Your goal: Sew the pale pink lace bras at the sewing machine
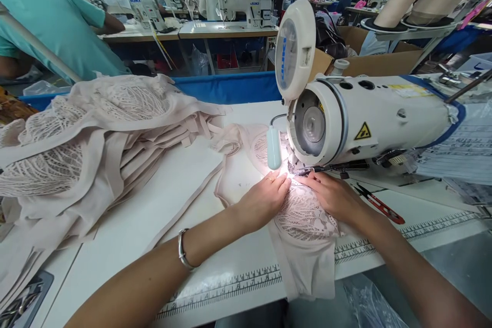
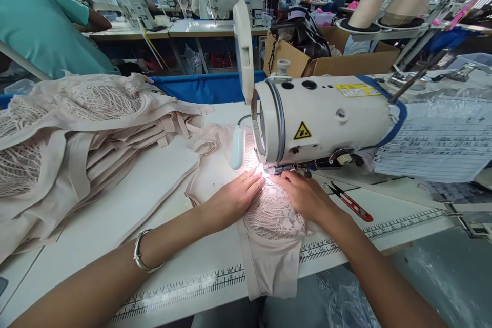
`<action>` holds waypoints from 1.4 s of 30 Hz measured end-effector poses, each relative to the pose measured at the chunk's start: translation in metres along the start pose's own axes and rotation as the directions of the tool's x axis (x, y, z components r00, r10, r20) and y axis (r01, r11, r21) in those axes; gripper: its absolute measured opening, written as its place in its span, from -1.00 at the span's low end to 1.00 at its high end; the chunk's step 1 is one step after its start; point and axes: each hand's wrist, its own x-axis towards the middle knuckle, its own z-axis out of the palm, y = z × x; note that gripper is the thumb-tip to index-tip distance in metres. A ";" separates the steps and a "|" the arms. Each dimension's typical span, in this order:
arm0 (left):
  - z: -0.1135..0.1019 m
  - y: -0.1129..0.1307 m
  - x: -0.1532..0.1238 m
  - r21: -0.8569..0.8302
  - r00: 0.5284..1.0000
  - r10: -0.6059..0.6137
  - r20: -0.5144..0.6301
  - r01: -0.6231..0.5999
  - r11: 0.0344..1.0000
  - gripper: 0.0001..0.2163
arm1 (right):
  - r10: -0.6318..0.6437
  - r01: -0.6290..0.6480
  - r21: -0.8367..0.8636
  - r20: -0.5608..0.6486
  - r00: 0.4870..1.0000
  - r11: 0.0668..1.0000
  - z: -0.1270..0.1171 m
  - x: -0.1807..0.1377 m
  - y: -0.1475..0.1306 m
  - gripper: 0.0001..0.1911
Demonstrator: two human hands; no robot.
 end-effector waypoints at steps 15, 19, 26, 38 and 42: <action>-0.004 -0.023 0.004 -0.198 0.995 -0.094 0.040 0.100 0.975 -0.67 | 0.031 -0.031 0.006 -0.079 0.996 0.999 0.008 0.000 -0.004 -0.60; -0.006 0.014 0.010 -0.363 0.973 -0.230 -0.035 0.202 0.910 -0.72 | 0.028 -0.026 0.029 -0.100 0.995 0.999 0.010 -0.001 -0.005 -0.62; -0.004 0.026 0.004 -0.410 0.990 -0.129 0.054 0.140 0.901 -0.85 | 0.034 0.011 0.231 -0.192 0.981 0.973 0.009 -0.006 -0.006 -0.70; -0.006 0.017 0.005 -0.349 0.996 -0.039 0.079 0.064 0.935 -0.74 | -0.192 0.187 -0.044 -0.285 0.939 0.981 0.004 -0.004 -0.008 -0.60; -0.007 0.014 0.003 -0.379 0.994 -0.037 0.106 0.075 0.922 -0.74 | -0.239 0.246 -0.011 -0.282 0.929 0.969 0.000 -0.006 -0.009 -0.60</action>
